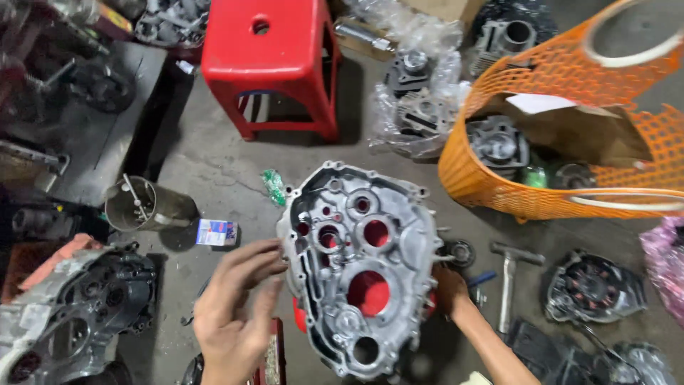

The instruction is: The person sits on the floor with a motorcycle engine crankcase cover and hammers bearings and seals into its bores using a socket driver and mallet. They flip and reposition the cover, pick small parts from a parts tray, and press components into place by hand.

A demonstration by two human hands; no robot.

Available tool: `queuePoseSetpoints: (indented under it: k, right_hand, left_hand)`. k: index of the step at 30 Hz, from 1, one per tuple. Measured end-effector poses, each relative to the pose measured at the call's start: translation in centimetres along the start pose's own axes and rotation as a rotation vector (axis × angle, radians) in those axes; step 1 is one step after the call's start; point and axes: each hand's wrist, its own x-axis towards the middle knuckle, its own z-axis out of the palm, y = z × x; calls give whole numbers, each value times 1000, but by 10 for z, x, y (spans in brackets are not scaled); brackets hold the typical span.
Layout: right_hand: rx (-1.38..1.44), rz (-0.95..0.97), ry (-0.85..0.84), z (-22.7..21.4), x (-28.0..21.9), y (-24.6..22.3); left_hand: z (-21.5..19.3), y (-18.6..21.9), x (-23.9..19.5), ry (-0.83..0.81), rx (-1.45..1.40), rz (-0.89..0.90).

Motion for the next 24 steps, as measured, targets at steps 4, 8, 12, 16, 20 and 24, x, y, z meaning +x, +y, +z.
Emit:
queuePoseSetpoints:
  k: [4,8,12,16,20,24]
  right_hand:
    - [629,203,193,23,-1,33]
    - [35,-39,224,-106,-24,-32]
    - [109,308,271,-216,-75,-132]
    - [866,98,408,-236,-104,-176]
    - [973,203,312,-244,-87,-220]
    - [990,192,259,-249,-71,-252]
  left_hand:
    - [-16,-68,-28,175,3,-175]
    - [-19,-112,-59,180,33,-174]
    - [-10,-123,-69,155,-67,-194]
    - [10,-151,-51,184,61,-191]
    - [34,-201,-17,228,-60,-238]
    - [47,-197,0,192,-102,-349]
